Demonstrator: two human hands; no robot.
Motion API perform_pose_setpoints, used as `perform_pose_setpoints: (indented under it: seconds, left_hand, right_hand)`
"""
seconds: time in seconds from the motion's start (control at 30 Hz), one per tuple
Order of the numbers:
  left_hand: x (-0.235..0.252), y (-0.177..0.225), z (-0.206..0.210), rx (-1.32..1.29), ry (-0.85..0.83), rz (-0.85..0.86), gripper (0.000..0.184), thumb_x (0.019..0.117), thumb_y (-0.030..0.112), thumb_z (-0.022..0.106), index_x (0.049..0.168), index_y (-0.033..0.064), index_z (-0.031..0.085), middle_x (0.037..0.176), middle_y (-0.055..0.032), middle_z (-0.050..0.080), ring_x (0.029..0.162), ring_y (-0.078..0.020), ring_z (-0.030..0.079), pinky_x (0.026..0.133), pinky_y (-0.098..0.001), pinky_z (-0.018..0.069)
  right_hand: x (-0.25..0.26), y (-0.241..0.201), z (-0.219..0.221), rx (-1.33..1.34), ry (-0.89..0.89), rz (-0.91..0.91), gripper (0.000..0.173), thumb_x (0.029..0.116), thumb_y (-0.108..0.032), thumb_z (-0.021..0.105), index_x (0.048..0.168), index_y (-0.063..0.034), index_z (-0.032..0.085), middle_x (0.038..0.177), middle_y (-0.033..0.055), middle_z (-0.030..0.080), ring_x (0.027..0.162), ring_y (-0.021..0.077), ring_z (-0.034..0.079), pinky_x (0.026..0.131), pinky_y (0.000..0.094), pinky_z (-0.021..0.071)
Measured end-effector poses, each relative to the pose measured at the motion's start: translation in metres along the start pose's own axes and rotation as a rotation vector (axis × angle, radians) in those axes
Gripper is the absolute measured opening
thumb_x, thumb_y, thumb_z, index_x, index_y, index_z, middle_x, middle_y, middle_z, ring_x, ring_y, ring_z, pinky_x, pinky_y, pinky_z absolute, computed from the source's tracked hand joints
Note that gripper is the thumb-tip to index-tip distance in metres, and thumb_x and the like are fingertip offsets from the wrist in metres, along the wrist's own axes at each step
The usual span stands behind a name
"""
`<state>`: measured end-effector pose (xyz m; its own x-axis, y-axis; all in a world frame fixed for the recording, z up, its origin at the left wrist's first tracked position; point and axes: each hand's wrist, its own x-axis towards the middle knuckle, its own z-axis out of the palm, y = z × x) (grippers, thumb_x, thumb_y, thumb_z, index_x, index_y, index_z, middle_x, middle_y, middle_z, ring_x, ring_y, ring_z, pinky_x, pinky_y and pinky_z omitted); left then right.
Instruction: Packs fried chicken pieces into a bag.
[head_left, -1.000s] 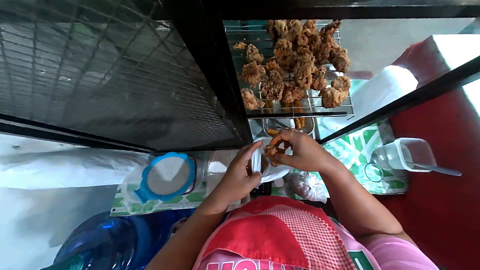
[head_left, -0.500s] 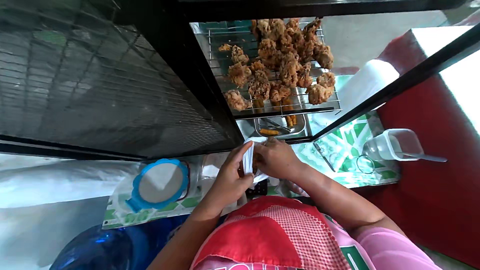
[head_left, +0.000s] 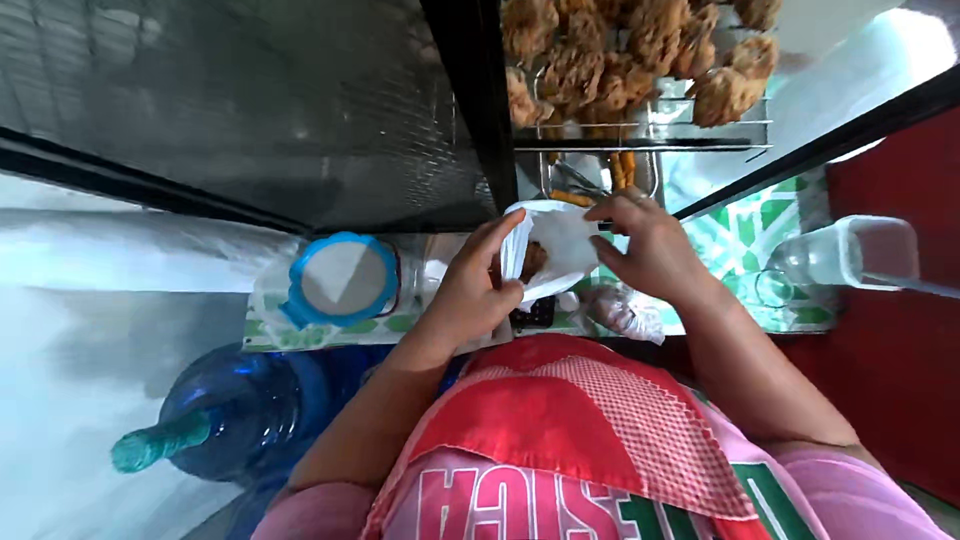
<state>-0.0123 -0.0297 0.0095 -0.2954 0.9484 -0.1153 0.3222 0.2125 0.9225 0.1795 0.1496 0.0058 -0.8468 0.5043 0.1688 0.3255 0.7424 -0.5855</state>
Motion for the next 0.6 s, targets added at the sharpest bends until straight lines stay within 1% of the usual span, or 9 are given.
perform_pose_setpoints:
  seconds: [0.07, 0.13, 0.2, 0.23, 0.3, 0.4, 0.47, 0.53, 0.6]
  left_hand:
    - [-0.004, 0.000, -0.004, -0.007, 0.010, -0.003, 0.084, 0.0811, -0.004, 0.065, 0.157, 0.0217, 0.040, 0.155, -0.0094, 0.043, 0.121, -0.0199, 0.061, 0.087, -0.0397, 0.0608]
    - [-0.006, 0.001, -0.007, -0.012, 0.003, -0.008, 0.083, 0.0816, -0.004, 0.065, 0.156, 0.0219, 0.042, 0.155, -0.0089, 0.043, 0.119, -0.0208, 0.062, 0.084, -0.0405, 0.0616]
    - [-0.006, 0.003, -0.006, 0.004, -0.011, 0.022, 0.080, 0.0799, -0.004, 0.066, 0.154, 0.0194, 0.046, 0.152, -0.0073, 0.046, 0.117, -0.0190, 0.062, 0.083, -0.0392, 0.0613]
    - [-0.005, 0.004, -0.004, 0.016, -0.029, 0.047, 0.079, 0.0788, -0.003, 0.066, 0.152, 0.0181, 0.048, 0.150, -0.0072, 0.048, 0.117, -0.0183, 0.062, 0.082, -0.0388, 0.0612]
    - [-0.004, 0.007, 0.000, 0.043, -0.069, 0.086, 0.076, 0.0784, -0.004, 0.066, 0.150, 0.0161, 0.051, 0.148, -0.0080, 0.050, 0.112, -0.0176, 0.064, 0.079, -0.0371, 0.0616]
    - [-0.010, 0.009, -0.004, 0.035, -0.080, 0.167, 0.070, 0.0807, -0.003, 0.063, 0.148, 0.0114, 0.052, 0.143, -0.0090, 0.056, 0.107, -0.0149, 0.066, 0.081, -0.0339, 0.0609]
    - [-0.018, 0.002, -0.019, -0.081, -0.055, 0.259, 0.076, 0.0846, 0.002, 0.063, 0.156, 0.0091, 0.039, 0.140, -0.0081, 0.059, 0.106, -0.0124, 0.067, 0.084, -0.0303, 0.0607]
    - [-0.027, -0.013, -0.037, -0.146, 0.003, 0.354, 0.092, 0.0854, 0.020, 0.071, 0.160, 0.0094, 0.019, 0.140, -0.0041, 0.056, 0.107, -0.0092, 0.064, 0.088, -0.0278, 0.0576]
    - [-0.035, -0.034, -0.045, -0.083, 0.029, 0.351, 0.111, 0.0789, 0.042, 0.082, 0.159, 0.0062, 0.015, 0.146, -0.0040, 0.049, 0.124, -0.0096, 0.057, 0.102, -0.0304, 0.0528]
  right_hand:
    - [-0.010, 0.007, -0.003, -0.013, -0.130, 0.201, 0.040, 0.0858, -0.006, 0.074, 0.126, -0.0033, 0.067, 0.123, 0.0227, 0.064, 0.094, 0.0356, 0.068, 0.078, 0.0541, 0.0581]
    - [-0.015, 0.015, 0.011, 0.000, -0.347, 0.382, 0.071, 0.0824, -0.015, 0.084, 0.146, -0.0044, 0.054, 0.139, 0.0278, 0.055, 0.107, 0.0443, 0.066, 0.087, 0.0644, 0.0554]
    - [-0.020, 0.020, 0.047, 0.142, -0.318, 0.355, 0.101, 0.0691, -0.028, 0.096, 0.152, -0.0008, 0.045, 0.147, 0.0309, 0.049, 0.117, 0.0443, 0.063, 0.096, 0.0646, 0.0530]
    - [-0.022, 0.022, 0.070, 0.262, -0.204, 0.257, 0.103, 0.0635, -0.032, 0.099, 0.148, 0.0014, 0.048, 0.144, 0.0288, 0.053, 0.121, 0.0386, 0.062, 0.100, 0.0586, 0.0533]
    - [-0.015, 0.014, 0.106, 0.486, -0.008, 0.029, 0.078, 0.0684, -0.029, 0.093, 0.133, 0.0030, 0.061, 0.126, 0.0184, 0.068, 0.116, 0.0207, 0.067, 0.103, 0.0390, 0.0545]
    - [0.006, -0.014, 0.111, 0.546, -0.011, 0.086, 0.042, 0.0832, -0.009, 0.078, 0.119, 0.0097, 0.067, 0.110, 0.0210, 0.073, 0.105, 0.0242, 0.071, 0.098, 0.0437, 0.0552]
    - [0.014, -0.030, 0.101, 0.537, 0.012, 0.113, 0.036, 0.0845, -0.007, 0.076, 0.116, 0.0092, 0.068, 0.107, 0.0206, 0.073, 0.102, 0.0243, 0.071, 0.096, 0.0440, 0.0563]
    - [0.019, -0.052, 0.081, 0.546, 0.043, 0.081, 0.037, 0.0832, -0.006, 0.077, 0.115, 0.0090, 0.067, 0.107, 0.0193, 0.073, 0.101, 0.0209, 0.071, 0.095, 0.0398, 0.0563]
    - [0.023, -0.075, 0.063, 0.556, 0.062, 0.033, 0.040, 0.0799, -0.007, 0.079, 0.115, 0.0087, 0.068, 0.106, 0.0177, 0.073, 0.100, 0.0177, 0.070, 0.094, 0.0359, 0.0558]
